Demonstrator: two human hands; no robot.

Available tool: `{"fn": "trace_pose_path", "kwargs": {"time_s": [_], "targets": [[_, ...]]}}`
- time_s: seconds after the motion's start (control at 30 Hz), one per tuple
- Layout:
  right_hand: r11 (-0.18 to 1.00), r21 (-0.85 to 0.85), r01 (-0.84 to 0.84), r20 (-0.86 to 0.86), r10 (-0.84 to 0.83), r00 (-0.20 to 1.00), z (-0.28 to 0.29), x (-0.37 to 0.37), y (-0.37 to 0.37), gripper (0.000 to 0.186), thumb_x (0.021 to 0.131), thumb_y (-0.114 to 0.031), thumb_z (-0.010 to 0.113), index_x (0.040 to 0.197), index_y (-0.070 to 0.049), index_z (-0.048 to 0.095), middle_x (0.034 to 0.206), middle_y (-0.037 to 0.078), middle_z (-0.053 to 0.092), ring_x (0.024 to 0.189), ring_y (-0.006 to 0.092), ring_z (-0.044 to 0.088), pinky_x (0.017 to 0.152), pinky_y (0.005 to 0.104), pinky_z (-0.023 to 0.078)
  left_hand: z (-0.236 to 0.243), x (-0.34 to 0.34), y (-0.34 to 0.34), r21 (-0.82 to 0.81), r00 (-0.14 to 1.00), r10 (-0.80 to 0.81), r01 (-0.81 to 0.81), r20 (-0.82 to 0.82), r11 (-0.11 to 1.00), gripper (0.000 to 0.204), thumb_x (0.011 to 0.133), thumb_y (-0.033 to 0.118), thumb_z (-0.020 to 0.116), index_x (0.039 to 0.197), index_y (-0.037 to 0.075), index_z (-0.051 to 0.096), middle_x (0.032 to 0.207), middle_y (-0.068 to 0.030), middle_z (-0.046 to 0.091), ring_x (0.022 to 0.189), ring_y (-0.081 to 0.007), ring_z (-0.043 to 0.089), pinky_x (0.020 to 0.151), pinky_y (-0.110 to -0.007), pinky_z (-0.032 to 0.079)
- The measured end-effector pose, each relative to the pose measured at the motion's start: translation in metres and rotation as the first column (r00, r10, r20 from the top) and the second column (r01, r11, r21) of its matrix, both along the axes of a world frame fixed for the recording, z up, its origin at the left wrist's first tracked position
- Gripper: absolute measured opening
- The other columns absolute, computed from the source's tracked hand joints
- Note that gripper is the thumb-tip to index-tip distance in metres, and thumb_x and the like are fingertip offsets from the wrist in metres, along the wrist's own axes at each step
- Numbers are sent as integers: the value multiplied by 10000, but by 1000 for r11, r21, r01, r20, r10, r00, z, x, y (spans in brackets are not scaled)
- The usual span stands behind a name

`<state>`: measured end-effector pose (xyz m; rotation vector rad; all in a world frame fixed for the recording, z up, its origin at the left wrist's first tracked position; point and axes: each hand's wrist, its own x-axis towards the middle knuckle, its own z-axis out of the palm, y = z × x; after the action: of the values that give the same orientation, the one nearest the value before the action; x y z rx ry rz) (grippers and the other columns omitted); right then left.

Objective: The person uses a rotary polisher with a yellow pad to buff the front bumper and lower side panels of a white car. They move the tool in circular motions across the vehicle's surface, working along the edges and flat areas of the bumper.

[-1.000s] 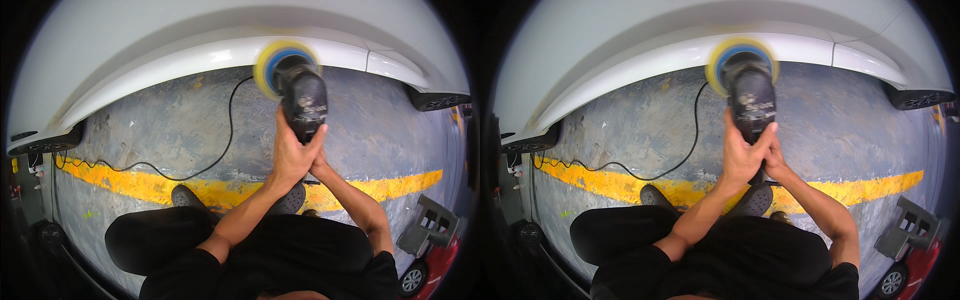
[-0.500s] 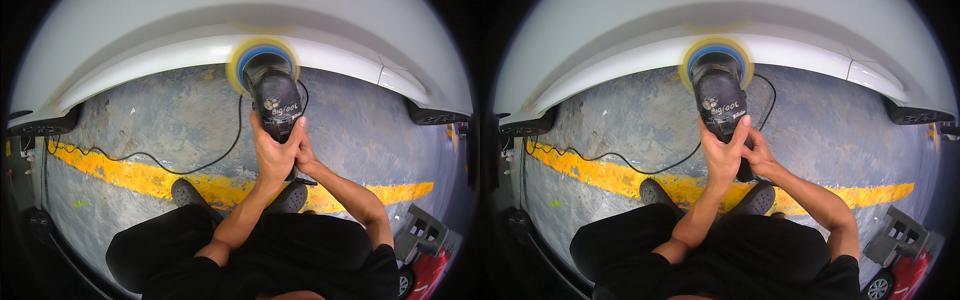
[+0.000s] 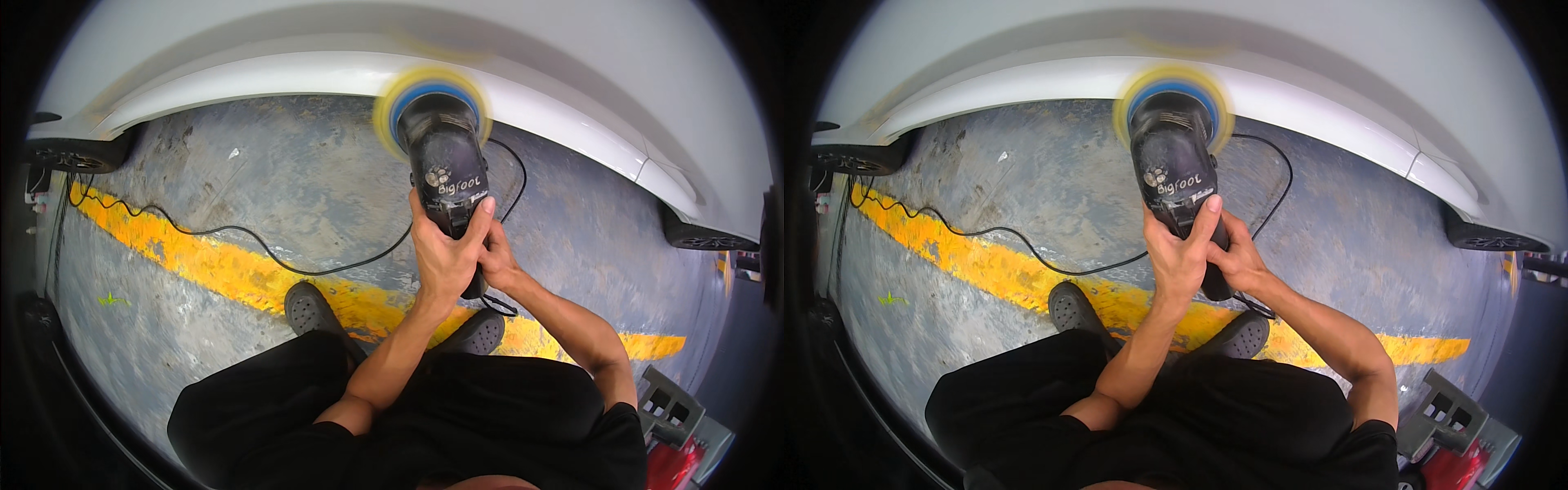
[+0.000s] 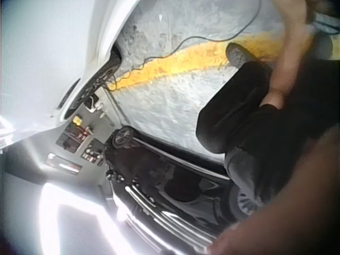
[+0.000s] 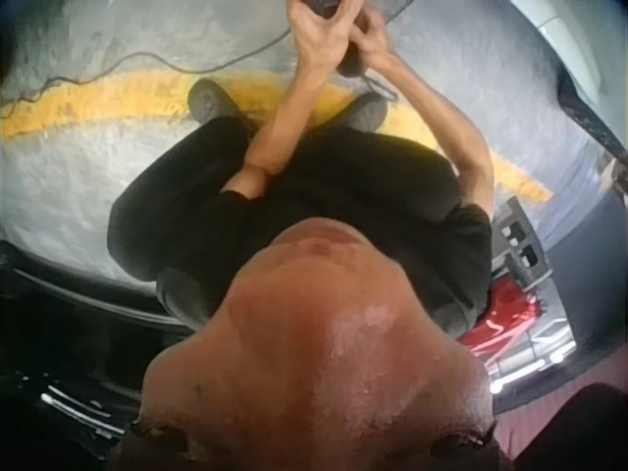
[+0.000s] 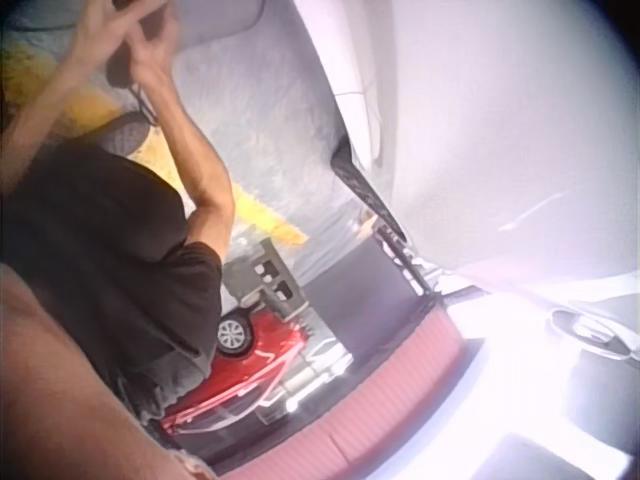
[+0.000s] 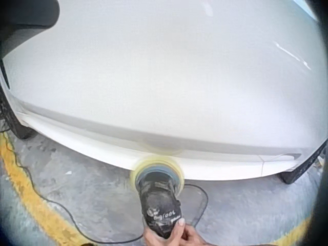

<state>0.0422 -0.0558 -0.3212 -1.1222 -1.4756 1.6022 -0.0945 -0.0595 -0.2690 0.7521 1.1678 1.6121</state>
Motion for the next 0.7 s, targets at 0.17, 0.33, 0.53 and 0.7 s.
{"fn": "trace_pose_path", "kwargs": {"time_s": [0.17,0.33,0.53,0.7], "targets": [[999,-21,-26,17,26,1000,4,-20,8,709,909,-420,782,1398,39,553,1267,118,674,1182,211,611,1049,379,482,0,-17,5,28,998,64,-63,-8,998,643,901,249,863,1320,-88,511,1090,-155,677,919,-204,687,812,-351,562],[998,-35,-51,82,54,995,10,-39,16,690,897,-396,783,1385,37,561,1241,121,683,1158,211,617,1036,379,487,2,-38,8,-5,997,71,-71,41,997,640,895,252,871,1315,-82,522,1096,-153,678,926,-201,686,810,-343,561],[996,-37,-79,113,82,990,13,-65,26,694,887,-395,800,1378,37,570,1229,120,689,1138,209,621,1019,379,495,-3,-61,12,-16,991,126,-126,49,992,641,891,253,875,1316,-78,526,1106,-147,678,926,-199,686,815,-342,565],[995,-22,-100,101,102,990,14,-85,31,723,892,-434,809,1379,43,569,1221,122,692,1139,208,619,1015,379,496,-1,-79,14,-19,979,165,-164,117,986,630,894,243,870,1313,-78,527,1112,-144,676,936,-199,685,826,-346,568]]}}
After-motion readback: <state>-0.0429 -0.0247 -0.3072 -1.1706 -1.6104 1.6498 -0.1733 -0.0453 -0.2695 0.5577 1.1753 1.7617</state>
